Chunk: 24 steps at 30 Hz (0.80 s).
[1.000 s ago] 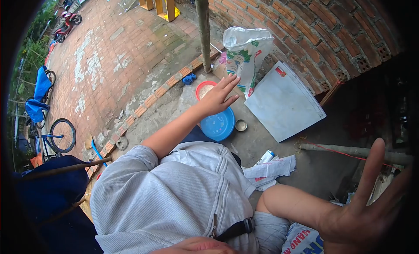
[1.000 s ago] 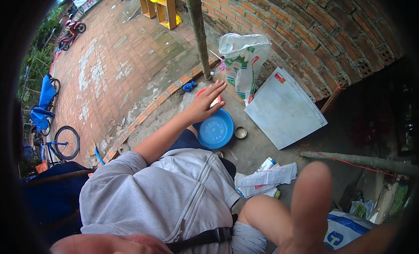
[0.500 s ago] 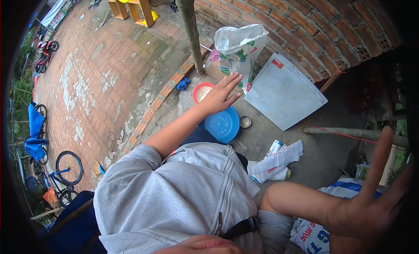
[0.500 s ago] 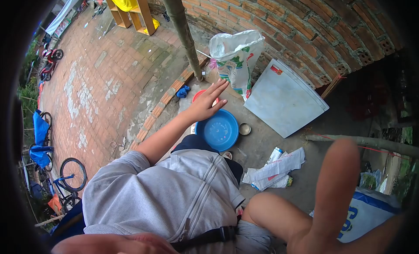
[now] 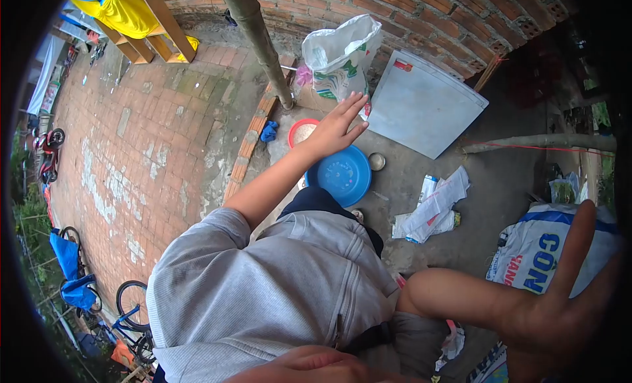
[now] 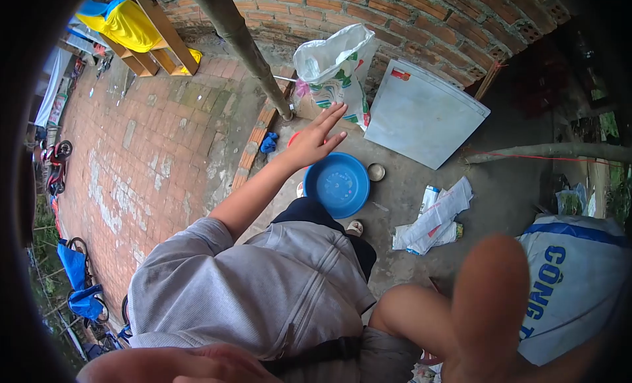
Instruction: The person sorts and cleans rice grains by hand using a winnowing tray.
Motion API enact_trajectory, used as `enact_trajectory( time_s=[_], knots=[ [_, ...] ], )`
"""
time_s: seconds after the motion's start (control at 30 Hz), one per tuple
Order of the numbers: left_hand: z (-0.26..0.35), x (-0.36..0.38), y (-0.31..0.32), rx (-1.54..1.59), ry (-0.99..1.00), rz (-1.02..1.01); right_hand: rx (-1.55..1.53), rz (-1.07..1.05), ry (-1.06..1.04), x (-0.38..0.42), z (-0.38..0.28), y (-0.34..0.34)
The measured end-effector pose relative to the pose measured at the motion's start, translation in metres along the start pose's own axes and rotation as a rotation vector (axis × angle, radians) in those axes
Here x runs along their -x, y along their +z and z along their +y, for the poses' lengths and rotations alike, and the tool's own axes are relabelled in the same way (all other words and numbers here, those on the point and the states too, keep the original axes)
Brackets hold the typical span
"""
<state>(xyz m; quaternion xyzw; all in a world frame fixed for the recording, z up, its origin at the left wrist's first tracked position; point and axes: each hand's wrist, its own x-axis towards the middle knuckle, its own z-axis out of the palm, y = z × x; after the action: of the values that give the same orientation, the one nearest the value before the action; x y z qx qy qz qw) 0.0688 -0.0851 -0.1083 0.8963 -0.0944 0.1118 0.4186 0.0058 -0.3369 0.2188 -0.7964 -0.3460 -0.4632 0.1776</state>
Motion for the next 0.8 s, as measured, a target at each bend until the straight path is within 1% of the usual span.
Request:
enact_trajectory(
  time_s=[0.07, 0.17, 0.2, 0.27, 0.33, 0.37, 0.4, 0.47, 0.5, 0.57, 0.67, 0.7, 0.77, 0.8],
  knots=[
    [0.007, -0.002, 0.0, -0.011, 0.041, 0.043, -0.042, 0.05, -0.019, 0.013, 0.004, -0.013],
    [0.027, 0.018, 0.019, -0.048, 0.013, 0.032, -0.11, 0.122, -0.089, 0.032, 0.014, -0.049],
    [0.037, 0.021, 0.024, -0.056, 0.023, 0.055, -0.127, 0.148, -0.107, 0.03, 0.004, -0.05],
    [0.056, 0.033, 0.032, -0.06, -0.016, 0.064, -0.167, 0.193, -0.114, 0.052, 0.033, -0.082],
    [0.076, 0.043, 0.043, -0.073, -0.045, 0.07, -0.217, 0.213, -0.106, 0.065, 0.045, -0.104],
    [0.084, 0.047, 0.048, -0.087, -0.006, 0.079, -0.242, 0.225, -0.093, 0.073, 0.047, -0.107],
    [0.091, 0.056, 0.054, -0.097, 0.025, 0.075, -0.268, 0.228, -0.068, 0.089, 0.061, -0.123],
    [0.103, 0.076, 0.066, -0.127, 0.007, 0.08, -0.33, 0.211, -0.025, 0.124, 0.12, -0.158],
    [0.109, 0.08, 0.069, -0.133, -0.001, 0.081, -0.36, 0.223, -0.022, 0.123, 0.11, -0.152],
    [0.121, 0.087, 0.069, -0.135, -0.043, 0.07, -0.418, 0.258, -0.04, 0.134, 0.119, -0.163],
    [0.116, 0.098, 0.077, -0.177, -0.019, 0.102, -0.48, 0.315, -0.088, 0.119, 0.081, -0.151],
    [0.118, 0.1, 0.077, -0.157, -0.045, 0.111, -0.494, 0.323, -0.088, 0.112, 0.068, -0.143],
    [0.121, 0.099, 0.079, -0.156, -0.038, 0.12, -0.522, 0.339, -0.082, 0.111, 0.064, -0.142],
    [0.119, 0.099, 0.077, -0.159, -0.031, 0.118, -0.534, 0.35, -0.067, 0.124, 0.085, -0.154]
  ],
)
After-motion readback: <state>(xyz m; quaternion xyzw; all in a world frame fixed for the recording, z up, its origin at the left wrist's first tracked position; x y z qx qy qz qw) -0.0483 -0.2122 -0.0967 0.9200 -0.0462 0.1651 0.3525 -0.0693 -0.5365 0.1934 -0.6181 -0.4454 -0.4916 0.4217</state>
